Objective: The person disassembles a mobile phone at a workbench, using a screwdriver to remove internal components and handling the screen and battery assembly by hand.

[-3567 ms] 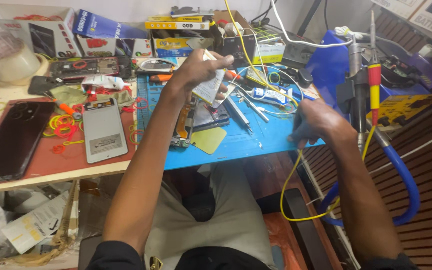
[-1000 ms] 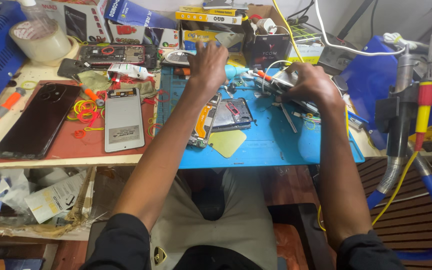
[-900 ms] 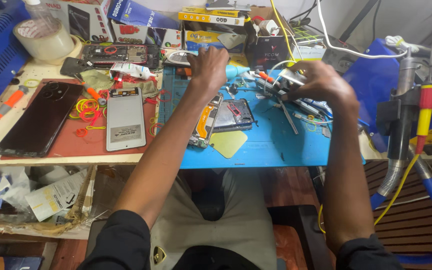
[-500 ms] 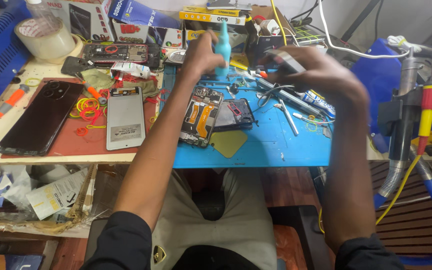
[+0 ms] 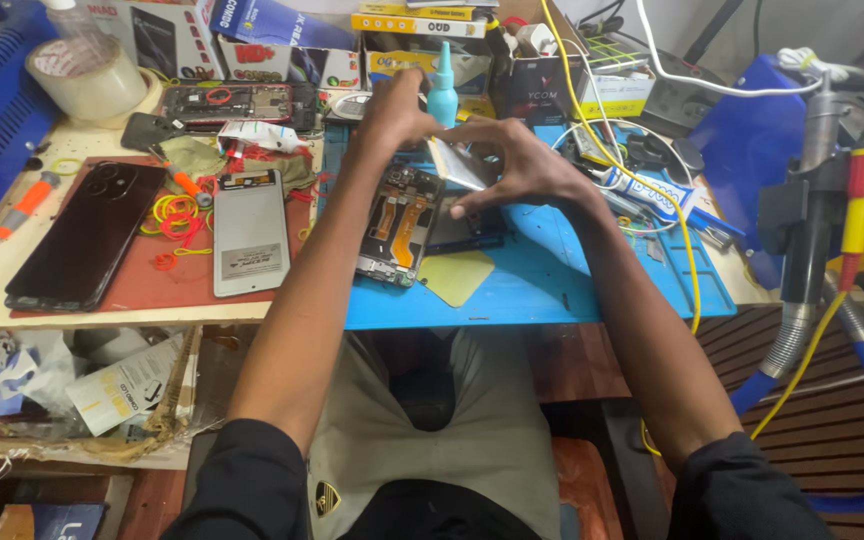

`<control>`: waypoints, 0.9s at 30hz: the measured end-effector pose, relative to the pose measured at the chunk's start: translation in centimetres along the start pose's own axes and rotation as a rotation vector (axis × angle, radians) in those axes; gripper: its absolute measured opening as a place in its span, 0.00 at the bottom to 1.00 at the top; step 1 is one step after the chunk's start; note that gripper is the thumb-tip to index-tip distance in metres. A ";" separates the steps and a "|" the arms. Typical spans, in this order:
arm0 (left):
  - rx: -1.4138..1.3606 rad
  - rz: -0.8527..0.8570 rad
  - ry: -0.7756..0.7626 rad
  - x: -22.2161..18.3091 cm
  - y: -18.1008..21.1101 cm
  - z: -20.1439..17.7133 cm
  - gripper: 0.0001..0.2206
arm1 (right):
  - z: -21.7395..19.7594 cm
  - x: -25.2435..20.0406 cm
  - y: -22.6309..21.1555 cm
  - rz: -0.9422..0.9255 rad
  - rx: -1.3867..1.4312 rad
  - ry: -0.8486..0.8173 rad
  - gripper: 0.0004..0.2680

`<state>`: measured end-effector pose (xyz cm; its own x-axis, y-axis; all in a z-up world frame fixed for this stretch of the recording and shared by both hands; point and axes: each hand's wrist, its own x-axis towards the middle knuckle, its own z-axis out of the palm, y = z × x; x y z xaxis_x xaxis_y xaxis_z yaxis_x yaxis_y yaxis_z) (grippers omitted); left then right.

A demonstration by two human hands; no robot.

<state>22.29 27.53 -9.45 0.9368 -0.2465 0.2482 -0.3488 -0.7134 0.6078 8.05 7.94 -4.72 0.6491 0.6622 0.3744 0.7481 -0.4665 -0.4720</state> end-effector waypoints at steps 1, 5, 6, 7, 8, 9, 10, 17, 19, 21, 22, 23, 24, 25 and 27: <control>-0.015 -0.030 -0.033 -0.2 -0.1 -0.3 0.27 | 0.2 0.1 0.2 0.010 0.000 0.019 0.35; -0.205 0.062 0.080 -2.3 -0.6 -1.1 0.19 | 0.3 -0.1 0.2 -0.071 -0.039 0.133 0.33; -0.188 0.170 0.158 -3.4 -1.1 -1.6 0.16 | 0.3 -0.2 0.2 -0.121 -0.059 0.172 0.33; -0.170 0.281 0.235 -4.6 -1.4 -1.9 0.14 | 0.2 -0.3 0.2 -0.081 -0.059 0.187 0.33; -0.115 0.282 0.222 -5.5 -1.4 -2.1 0.11 | 0.2 -0.4 0.2 -0.041 -0.059 0.201 0.33; -0.060 0.283 0.210 -6.4 -1.3 -2.4 0.10 | 0.2 -0.4 0.2 -0.002 -0.060 0.213 0.33; -0.006 0.284 0.199 -7.3 -0.9 -2.5 0.10 | 0.2 -0.6 0.1 0.001 -0.075 0.204 0.34; 0.127 0.245 -0.010 -11.7 1.6 -3.5 0.14 | 0.6 -2.1 -1.1 -0.007 -0.072 0.207 0.32; 0.103 0.231 -0.073 -11.8 1.9 -3.6 0.15 | 0.7 -2.1 -1.3 0.027 -0.057 0.203 0.33; 0.152 0.171 -0.198 -11.6 2.2 -3.9 0.20 | 0.8 -2.0 -1.5 0.021 -0.066 0.210 0.33; 0.175 0.141 -0.261 -11.5 2.3 -4.0 0.23 | 0.9 -1.9 -1.5 0.020 -0.072 0.221 0.33; 0.195 0.207 -0.207 -11.6 2.3 -3.9 0.25 | 1.1 -1.9 -1.5 0.022 -0.077 0.233 0.33; 0.216 0.274 -0.153 -11.7 2.4 -3.6 0.26 | 1.2 -1.9 -1.5 0.023 -0.082 0.244 0.33; 0.236 0.341 -0.099 -11.8 2.5 -3.5 0.28 | 1.4 -1.9 -1.6 -0.019 -0.122 0.266 0.32; 0.210 0.294 -0.115 -12.8 2.5 -3.7 0.30 | 1.6 -1.9 -1.8 -0.106 -0.201 0.305 0.32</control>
<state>9.32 31.33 -8.25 0.7988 -0.5242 0.2952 -0.6010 -0.7172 0.3527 5.24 8.51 -5.87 0.5557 0.5221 0.6470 0.8055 -0.5307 -0.2635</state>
